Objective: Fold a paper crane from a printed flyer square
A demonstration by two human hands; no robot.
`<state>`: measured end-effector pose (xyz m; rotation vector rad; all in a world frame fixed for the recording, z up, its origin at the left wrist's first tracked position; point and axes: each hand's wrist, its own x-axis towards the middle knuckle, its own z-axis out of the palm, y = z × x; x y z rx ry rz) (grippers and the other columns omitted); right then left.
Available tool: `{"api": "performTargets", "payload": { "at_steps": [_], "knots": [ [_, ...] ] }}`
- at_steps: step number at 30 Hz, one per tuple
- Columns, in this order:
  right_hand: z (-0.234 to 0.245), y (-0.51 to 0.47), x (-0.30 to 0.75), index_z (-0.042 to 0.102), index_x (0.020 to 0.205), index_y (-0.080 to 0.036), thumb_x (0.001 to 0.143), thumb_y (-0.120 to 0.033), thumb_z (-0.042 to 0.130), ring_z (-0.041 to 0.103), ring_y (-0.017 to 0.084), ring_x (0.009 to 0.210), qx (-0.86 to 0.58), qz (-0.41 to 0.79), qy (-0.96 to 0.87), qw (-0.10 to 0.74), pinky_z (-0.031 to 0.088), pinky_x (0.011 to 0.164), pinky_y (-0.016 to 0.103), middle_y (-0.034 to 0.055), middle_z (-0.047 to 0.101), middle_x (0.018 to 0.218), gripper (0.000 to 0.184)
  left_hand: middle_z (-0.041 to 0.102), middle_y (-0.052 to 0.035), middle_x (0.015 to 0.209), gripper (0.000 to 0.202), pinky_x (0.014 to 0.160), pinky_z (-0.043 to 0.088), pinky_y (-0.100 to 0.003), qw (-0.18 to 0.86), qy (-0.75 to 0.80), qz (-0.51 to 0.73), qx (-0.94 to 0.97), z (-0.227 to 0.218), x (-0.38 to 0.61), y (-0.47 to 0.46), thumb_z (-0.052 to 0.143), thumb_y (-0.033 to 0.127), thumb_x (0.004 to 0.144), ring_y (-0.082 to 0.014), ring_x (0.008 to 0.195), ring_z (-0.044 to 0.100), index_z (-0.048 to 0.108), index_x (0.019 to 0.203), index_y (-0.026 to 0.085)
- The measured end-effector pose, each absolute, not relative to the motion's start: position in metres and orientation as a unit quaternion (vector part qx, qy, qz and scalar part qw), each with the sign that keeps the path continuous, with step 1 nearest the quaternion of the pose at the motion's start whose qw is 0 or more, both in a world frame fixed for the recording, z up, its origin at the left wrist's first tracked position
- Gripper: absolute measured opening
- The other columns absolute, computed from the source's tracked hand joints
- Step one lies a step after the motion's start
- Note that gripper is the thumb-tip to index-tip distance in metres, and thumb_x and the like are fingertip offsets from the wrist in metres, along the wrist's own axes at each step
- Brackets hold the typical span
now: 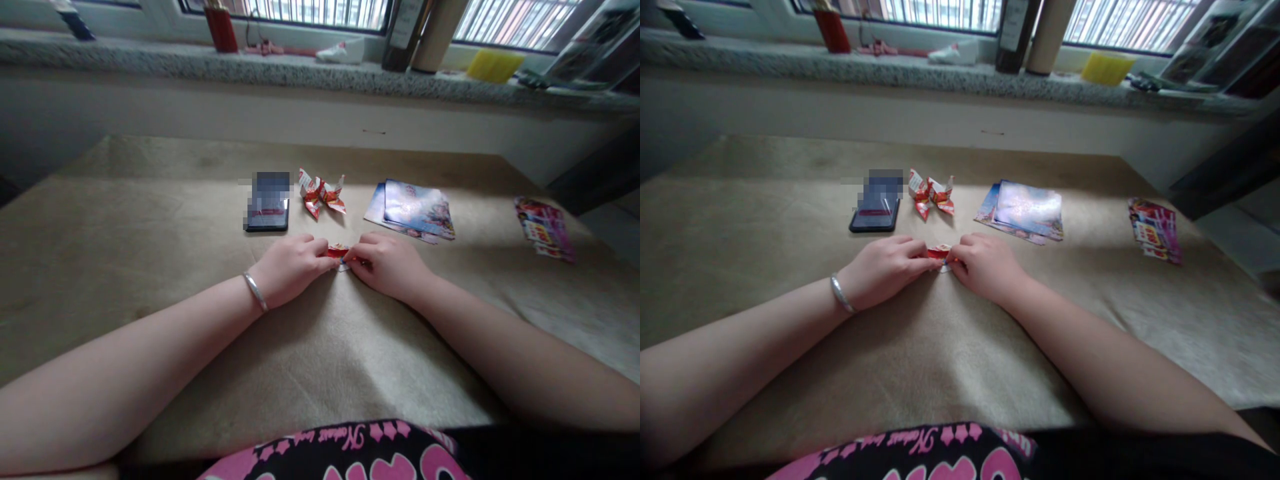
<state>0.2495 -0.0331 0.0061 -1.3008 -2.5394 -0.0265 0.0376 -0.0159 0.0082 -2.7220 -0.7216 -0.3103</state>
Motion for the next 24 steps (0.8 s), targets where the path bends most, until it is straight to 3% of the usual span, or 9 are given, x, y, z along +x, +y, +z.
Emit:
{"api": "performTargets", "payload": {
  "at_steps": [9,24],
  "knots": [
    [0.0035,-0.0346,0.2590,0.071,0.093,-0.026,0.089,-0.025,0.049,0.055,0.016,0.073,-0.373,-0.076,-0.916,0.130,0.030,0.064,0.029,0.0030,0.069,0.085,0.023,0.061,-0.0028,0.084,0.020,0.062,0.040,-0.025,0.120,-0.255,-0.111,-0.953,0.0056,0.0378,-0.0139,0.051,0.024,0.092,-0.0156,0.075,0.052,0.068,0.103,0.028],
    [0.0107,-0.0297,0.2587,0.073,0.087,-0.027,0.080,-0.019,0.054,0.058,0.016,0.076,-0.382,-0.017,-0.916,0.119,0.034,0.062,0.028,0.0007,0.070,0.086,0.022,0.061,-0.0046,0.086,0.022,0.068,0.044,-0.026,0.083,-0.248,-0.108,-0.959,0.0071,0.0365,-0.0137,0.052,0.019,0.090,-0.0155,0.077,0.052,0.069,0.103,0.025]
  ]
}}
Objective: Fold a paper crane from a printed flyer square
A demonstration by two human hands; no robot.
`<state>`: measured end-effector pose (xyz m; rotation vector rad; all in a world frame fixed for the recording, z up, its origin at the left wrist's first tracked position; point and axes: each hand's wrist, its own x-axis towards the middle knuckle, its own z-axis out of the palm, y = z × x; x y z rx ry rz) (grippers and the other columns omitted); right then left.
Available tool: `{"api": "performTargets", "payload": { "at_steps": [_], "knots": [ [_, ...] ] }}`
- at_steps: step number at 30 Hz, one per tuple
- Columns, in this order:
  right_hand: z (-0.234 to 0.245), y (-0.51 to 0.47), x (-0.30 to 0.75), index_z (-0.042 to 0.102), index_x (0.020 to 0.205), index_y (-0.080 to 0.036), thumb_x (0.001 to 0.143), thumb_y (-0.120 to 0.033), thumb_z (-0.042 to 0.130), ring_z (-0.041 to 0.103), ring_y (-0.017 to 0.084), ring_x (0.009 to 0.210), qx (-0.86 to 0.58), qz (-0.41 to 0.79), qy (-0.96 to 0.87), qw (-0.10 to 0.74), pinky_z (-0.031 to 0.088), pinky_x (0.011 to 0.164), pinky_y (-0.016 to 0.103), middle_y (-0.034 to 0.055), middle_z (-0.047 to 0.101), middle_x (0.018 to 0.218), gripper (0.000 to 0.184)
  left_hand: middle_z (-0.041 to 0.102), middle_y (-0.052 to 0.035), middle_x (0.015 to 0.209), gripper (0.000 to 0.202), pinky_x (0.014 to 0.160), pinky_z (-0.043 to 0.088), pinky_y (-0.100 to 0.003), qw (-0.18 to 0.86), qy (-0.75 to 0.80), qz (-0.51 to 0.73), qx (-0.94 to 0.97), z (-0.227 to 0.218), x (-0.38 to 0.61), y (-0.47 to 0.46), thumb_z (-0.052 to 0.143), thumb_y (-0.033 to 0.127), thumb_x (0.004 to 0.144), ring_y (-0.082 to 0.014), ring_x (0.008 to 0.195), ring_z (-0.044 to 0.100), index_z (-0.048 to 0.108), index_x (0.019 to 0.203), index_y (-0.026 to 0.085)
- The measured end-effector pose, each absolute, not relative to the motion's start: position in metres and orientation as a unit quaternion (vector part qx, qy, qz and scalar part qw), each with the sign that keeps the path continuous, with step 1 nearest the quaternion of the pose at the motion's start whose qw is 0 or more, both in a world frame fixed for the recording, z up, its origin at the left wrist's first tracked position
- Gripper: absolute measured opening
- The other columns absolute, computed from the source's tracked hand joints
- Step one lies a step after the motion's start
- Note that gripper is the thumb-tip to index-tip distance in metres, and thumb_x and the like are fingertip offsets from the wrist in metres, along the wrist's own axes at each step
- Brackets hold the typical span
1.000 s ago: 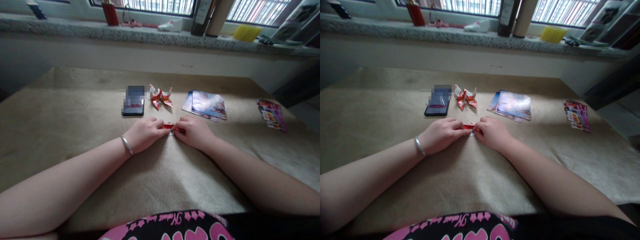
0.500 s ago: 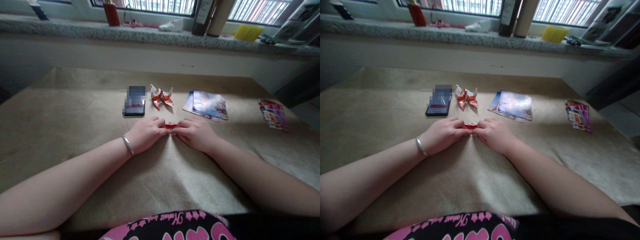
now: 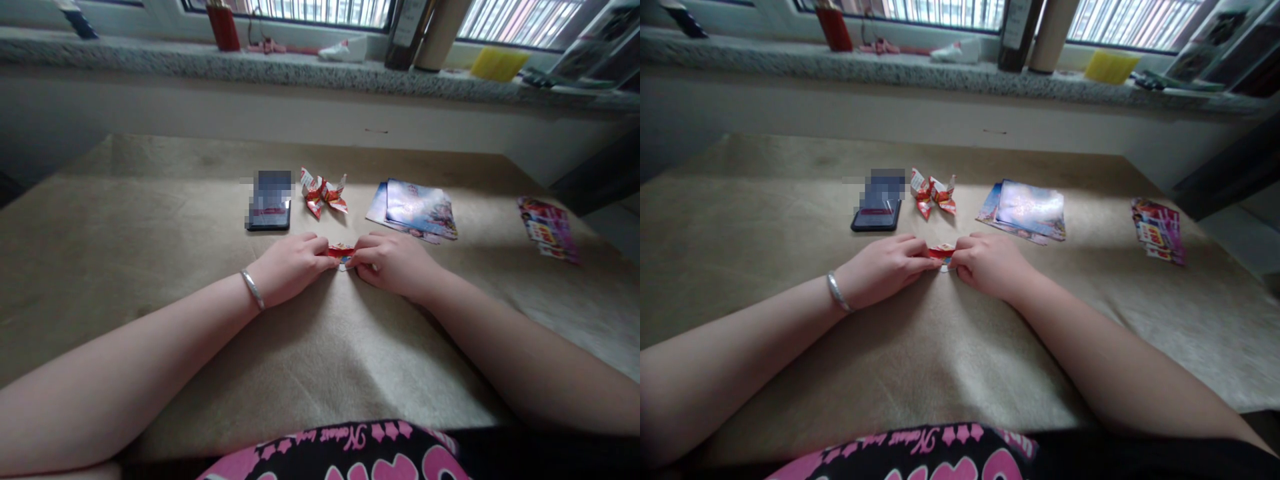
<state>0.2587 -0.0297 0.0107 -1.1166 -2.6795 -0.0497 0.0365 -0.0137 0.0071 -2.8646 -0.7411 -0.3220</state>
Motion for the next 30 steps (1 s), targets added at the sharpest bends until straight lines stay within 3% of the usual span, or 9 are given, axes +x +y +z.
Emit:
{"api": "performTargets", "payload": {
  "at_steps": [30],
  "knots": [
    [0.0083,-0.0276,0.2684,0.072,0.087,-0.025,0.080,-0.017,0.055,0.061,0.016,0.078,-0.388,0.013,-0.912,0.134,0.037,0.065,0.026,0.0007,0.071,0.087,0.021,0.064,-0.0065,0.089,0.025,0.078,0.050,-0.030,0.028,-0.270,-0.109,-0.956,0.0070,0.0329,-0.0158,0.053,0.012,0.082,-0.0168,0.083,0.058,0.073,0.095,0.020]
  ]
}}
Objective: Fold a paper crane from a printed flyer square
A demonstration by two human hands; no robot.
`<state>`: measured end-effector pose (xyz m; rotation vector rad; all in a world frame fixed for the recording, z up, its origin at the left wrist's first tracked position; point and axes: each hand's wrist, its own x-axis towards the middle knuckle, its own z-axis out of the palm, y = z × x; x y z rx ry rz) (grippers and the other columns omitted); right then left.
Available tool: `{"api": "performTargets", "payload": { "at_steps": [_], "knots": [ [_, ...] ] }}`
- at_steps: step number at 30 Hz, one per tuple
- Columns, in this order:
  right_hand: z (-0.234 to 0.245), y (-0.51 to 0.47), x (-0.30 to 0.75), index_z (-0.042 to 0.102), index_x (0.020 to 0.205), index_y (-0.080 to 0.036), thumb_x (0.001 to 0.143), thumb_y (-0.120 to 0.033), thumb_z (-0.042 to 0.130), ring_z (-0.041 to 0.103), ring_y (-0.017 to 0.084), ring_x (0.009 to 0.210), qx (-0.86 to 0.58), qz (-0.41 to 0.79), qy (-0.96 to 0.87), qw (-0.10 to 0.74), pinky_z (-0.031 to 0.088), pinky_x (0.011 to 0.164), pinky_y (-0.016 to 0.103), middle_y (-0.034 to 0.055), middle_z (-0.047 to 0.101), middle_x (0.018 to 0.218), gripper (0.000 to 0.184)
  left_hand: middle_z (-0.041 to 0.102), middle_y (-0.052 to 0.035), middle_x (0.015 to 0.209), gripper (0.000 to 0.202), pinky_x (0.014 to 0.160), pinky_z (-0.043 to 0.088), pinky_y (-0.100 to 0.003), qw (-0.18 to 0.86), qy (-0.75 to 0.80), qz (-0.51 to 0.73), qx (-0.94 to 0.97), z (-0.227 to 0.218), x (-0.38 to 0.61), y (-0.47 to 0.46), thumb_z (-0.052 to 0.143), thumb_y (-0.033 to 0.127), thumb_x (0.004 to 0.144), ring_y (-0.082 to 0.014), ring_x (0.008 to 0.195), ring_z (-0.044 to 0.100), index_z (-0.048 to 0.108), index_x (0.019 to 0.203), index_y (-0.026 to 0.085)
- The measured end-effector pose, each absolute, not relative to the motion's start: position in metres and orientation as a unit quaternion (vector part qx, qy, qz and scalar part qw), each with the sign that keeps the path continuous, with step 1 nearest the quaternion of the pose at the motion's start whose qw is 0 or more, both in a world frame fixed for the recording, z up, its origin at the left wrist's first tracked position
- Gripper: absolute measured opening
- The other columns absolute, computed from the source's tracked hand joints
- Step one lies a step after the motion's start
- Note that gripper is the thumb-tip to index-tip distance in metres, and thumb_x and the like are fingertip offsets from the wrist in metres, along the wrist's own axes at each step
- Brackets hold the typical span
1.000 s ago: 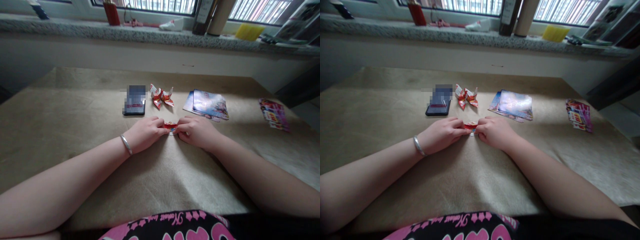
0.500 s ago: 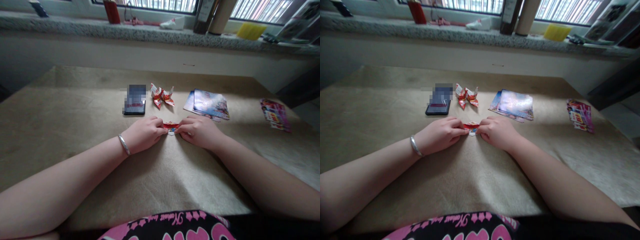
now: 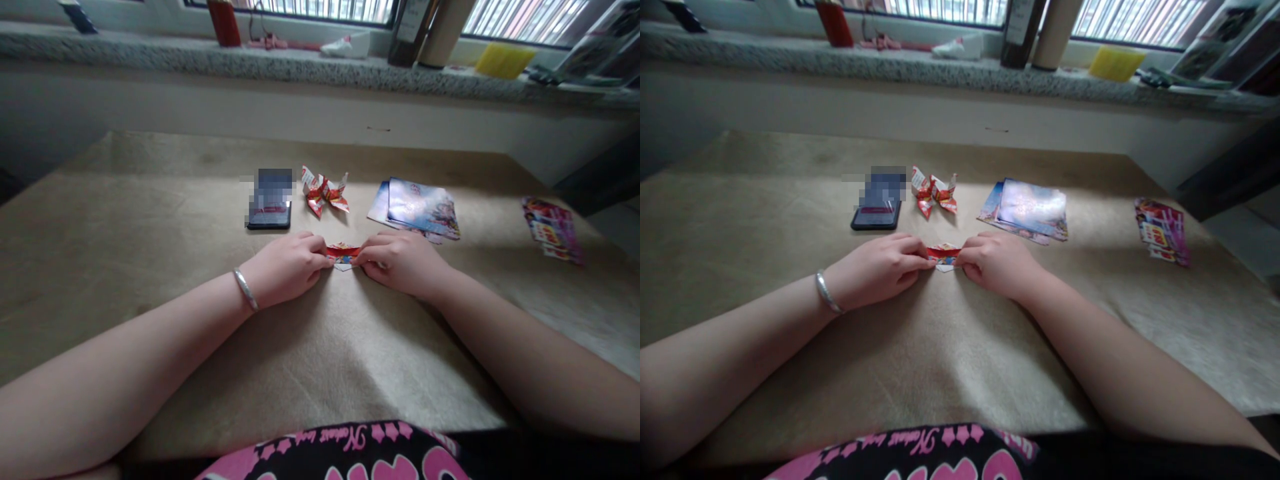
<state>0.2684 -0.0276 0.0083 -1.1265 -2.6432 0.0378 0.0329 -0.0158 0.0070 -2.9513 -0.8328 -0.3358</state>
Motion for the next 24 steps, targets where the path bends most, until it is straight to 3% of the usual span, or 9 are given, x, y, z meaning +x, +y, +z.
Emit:
{"api": "performTargets", "payload": {
  "at_steps": [5,12,21,24],
  "knots": [
    [0.0011,-0.0242,0.2670,0.071,0.081,-0.021,0.075,-0.018,0.058,0.059,0.015,0.071,-0.428,0.062,-0.886,0.170,0.039,0.063,0.024,0.0018,0.069,0.078,0.014,0.064,-0.0067,0.090,0.025,0.076,0.050,-0.030,0.020,-0.266,-0.119,-0.956,0.0053,0.0324,-0.0148,0.053,0.013,0.081,-0.0173,0.082,0.058,0.073,0.095,0.020],
    [0.0019,-0.0267,0.2673,0.069,0.082,-0.021,0.080,-0.020,0.054,0.059,0.017,0.074,-0.403,0.001,-0.905,0.139,0.037,0.066,0.027,0.0031,0.069,0.080,0.015,0.065,-0.0063,0.094,0.026,0.082,0.050,-0.029,-0.007,-0.263,-0.117,-0.958,0.0074,0.0287,-0.0135,0.052,0.011,0.081,-0.0164,0.086,0.060,0.073,0.092,0.019],
    [0.0005,-0.0275,0.2629,0.068,0.078,-0.018,0.076,-0.020,0.058,0.056,0.016,0.066,-0.433,0.026,-0.885,0.167,0.037,0.063,0.027,0.0028,0.066,0.072,0.010,0.064,-0.0083,0.092,0.020,0.078,0.050,-0.029,0.045,-0.241,-0.117,-0.962,0.0060,0.0307,-0.0126,0.048,0.014,0.085,-0.0176,0.084,0.058,0.068,0.086,0.014],
    [-0.0019,-0.0276,0.2590,0.068,0.078,-0.018,0.077,-0.019,0.058,0.055,0.015,0.068,-0.425,0.040,-0.885,0.186,0.037,0.064,0.026,0.0029,0.065,0.073,0.010,0.064,-0.0086,0.096,0.022,0.076,0.050,-0.029,0.067,-0.219,-0.118,-0.966,0.0053,0.0315,-0.0126,0.046,0.016,0.088,-0.0177,0.083,0.057,0.065,0.098,0.014]
  ]
}}
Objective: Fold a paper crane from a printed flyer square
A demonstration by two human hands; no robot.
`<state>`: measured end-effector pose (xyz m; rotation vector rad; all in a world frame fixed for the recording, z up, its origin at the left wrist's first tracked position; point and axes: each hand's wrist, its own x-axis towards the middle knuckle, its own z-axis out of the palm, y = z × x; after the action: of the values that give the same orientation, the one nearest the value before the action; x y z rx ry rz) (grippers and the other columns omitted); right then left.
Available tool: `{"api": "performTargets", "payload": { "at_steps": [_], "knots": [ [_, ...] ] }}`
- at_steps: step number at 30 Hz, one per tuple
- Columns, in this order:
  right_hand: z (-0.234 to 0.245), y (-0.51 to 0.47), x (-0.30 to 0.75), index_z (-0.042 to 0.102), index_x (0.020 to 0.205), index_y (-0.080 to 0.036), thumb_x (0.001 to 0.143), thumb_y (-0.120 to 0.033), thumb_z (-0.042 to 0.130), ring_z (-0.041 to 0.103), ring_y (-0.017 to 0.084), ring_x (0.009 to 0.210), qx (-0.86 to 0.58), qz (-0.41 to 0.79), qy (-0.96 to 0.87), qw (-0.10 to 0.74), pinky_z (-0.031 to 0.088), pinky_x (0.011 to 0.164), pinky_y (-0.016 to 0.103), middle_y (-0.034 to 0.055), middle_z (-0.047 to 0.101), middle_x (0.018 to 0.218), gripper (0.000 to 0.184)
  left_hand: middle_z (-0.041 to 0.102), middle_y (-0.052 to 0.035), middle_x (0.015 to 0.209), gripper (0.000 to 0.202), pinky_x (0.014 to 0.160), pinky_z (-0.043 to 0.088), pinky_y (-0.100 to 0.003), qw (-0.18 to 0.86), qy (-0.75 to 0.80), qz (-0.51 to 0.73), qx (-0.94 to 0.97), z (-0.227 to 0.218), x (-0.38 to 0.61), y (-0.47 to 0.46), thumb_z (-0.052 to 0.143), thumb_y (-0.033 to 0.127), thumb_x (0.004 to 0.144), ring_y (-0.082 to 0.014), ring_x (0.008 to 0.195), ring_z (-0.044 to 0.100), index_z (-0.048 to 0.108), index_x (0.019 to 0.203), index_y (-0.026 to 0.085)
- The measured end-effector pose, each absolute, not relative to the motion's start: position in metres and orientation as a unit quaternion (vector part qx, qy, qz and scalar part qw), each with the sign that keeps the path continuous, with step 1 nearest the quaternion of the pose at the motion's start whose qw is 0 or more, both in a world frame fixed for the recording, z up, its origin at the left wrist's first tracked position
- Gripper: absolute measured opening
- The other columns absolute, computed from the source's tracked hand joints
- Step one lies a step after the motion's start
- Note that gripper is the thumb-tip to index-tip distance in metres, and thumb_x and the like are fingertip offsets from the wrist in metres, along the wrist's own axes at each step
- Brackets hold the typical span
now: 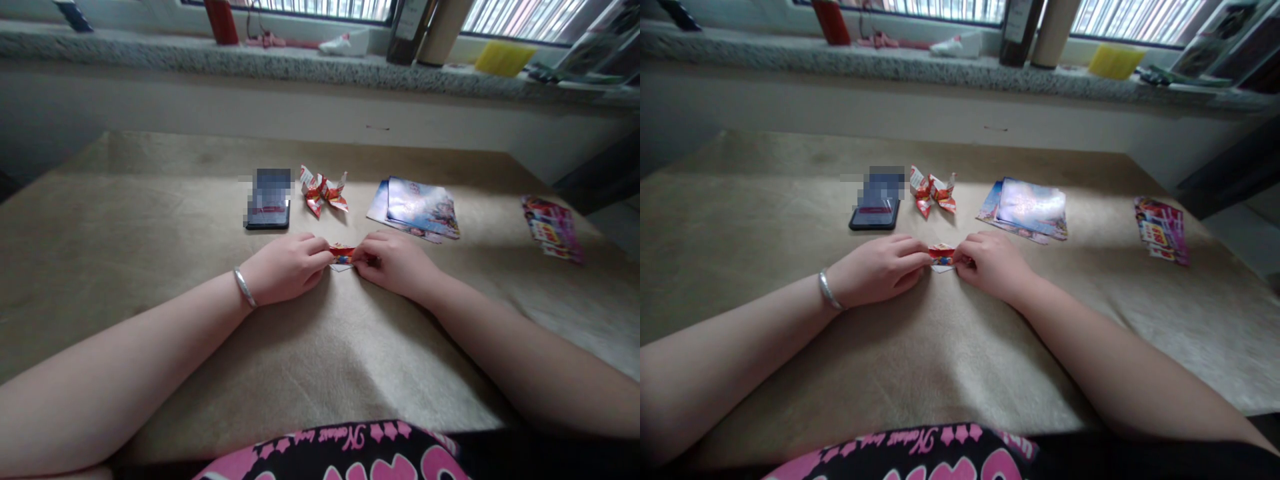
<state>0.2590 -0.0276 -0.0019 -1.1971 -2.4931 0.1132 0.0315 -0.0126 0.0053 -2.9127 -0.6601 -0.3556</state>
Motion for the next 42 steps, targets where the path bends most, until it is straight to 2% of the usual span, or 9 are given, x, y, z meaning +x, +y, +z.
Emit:
{"api": "performTargets", "payload": {
  "at_steps": [3,5,11,15,21,28,42],
  "knots": [
    [-0.004,-0.027,0.257,0.067,0.078,-0.017,0.077,-0.018,0.058,0.055,0.016,0.070,-0.419,0.049,-0.887,0.190,0.038,0.066,0.026,0.0034,0.066,0.074,0.009,0.063,-0.0077,0.106,0.030,0.079,0.050,-0.030,0.071,-0.189,-0.115,-0.973,0.004,0.032,-0.013,0.044,0.019,0.091,-0.0180,0.088,0.057,0.060,0.117,0.018],
    [-0.004,-0.026,0.257,0.067,0.079,-0.017,0.078,-0.019,0.058,0.055,0.015,0.069,-0.415,0.045,-0.888,0.192,0.038,0.065,0.026,0.0032,0.066,0.073,0.009,0.063,-0.0075,0.108,0.032,0.081,0.050,-0.031,0.077,-0.189,-0.106,-0.973,0.004,0.033,-0.014,0.045,0.020,0.091,-0.0186,0.090,0.056,0.059,0.120,0.019],
    [-0.002,-0.025,0.262,0.069,0.088,-0.022,0.088,-0.023,0.051,0.059,0.015,0.074,-0.347,-0.047,-0.922,0.165,0.035,0.069,0.029,0.0017,0.070,0.083,0.018,0.062,-0.0093,0.108,0.028,0.081,0.051,-0.033,0.079,-0.219,-0.075,-0.970,0.007,0.038,-0.018,0.045,0.019,0.089,-0.0205,0.091,0.056,0.064,0.109,0.015],
    [0.005,-0.027,0.261,0.070,0.088,-0.022,0.089,-0.025,0.050,0.059,0.015,0.075,-0.340,-0.088,-0.929,0.117,0.032,0.068,0.031,0.0013,0.070,0.084,0.020,0.062,-0.0092,0.107,0.029,0.082,0.051,-0.035,0.074,-0.222,-0.060,-0.970,0.008,0.039,-0.019,0.045,0.019,0.088,-0.0213,0.091,0.055,0.063,0.110,0.015],
    [0.013,-0.027,0.260,0.070,0.082,-0.020,0.087,-0.022,0.052,0.057,0.014,0.070,-0.340,-0.082,-0.933,0.083,0.030,0.064,0.030,0.0016,0.069,0.081,0.019,0.061,-0.0096,0.111,0.032,0.084,0.051,-0.036,0.064,-0.229,-0.052,-0.970,0.010,0.038,-0.019,0.047,0.018,0.086,-0.0225,0.095,0.055,0.061,0.115,0.016],
    [0.004,-0.026,0.264,0.071,0.093,-0.023,0.085,-0.018,0.051,0.056,0.015,0.075,-0.347,-0.024,-0.926,0.145,0.033,0.062,0.027,0.0028,0.069,0.085,0.022,0.062,-0.0094,0.109,0.036,0.084,0.050,-0.035,0.060,-0.233,-0.062,-0.969,0.009,0.038,-0.020,0.048,0.018,0.086,-0.0215,0.094,0.055,0.059,0.120,0.017],
    [0.018,-0.025,0.271,0.071,0.080,-0.023,0.082,-0.020,0.052,0.055,0.014,0.067,-0.340,-0.060,-0.937,0.058,0.028,0.059,0.029,0.0010,0.069,0.080,0.019,0.061,-0.0100,0.106,0.033,0.084,0.049,-0.035,0.062,-0.230,-0.060,-0.969,0.010,0.037,-0.019,0.047,0.017,0.086,-0.0223,0.094,0.054,0.061,0.116,0.018]
  ]
}}
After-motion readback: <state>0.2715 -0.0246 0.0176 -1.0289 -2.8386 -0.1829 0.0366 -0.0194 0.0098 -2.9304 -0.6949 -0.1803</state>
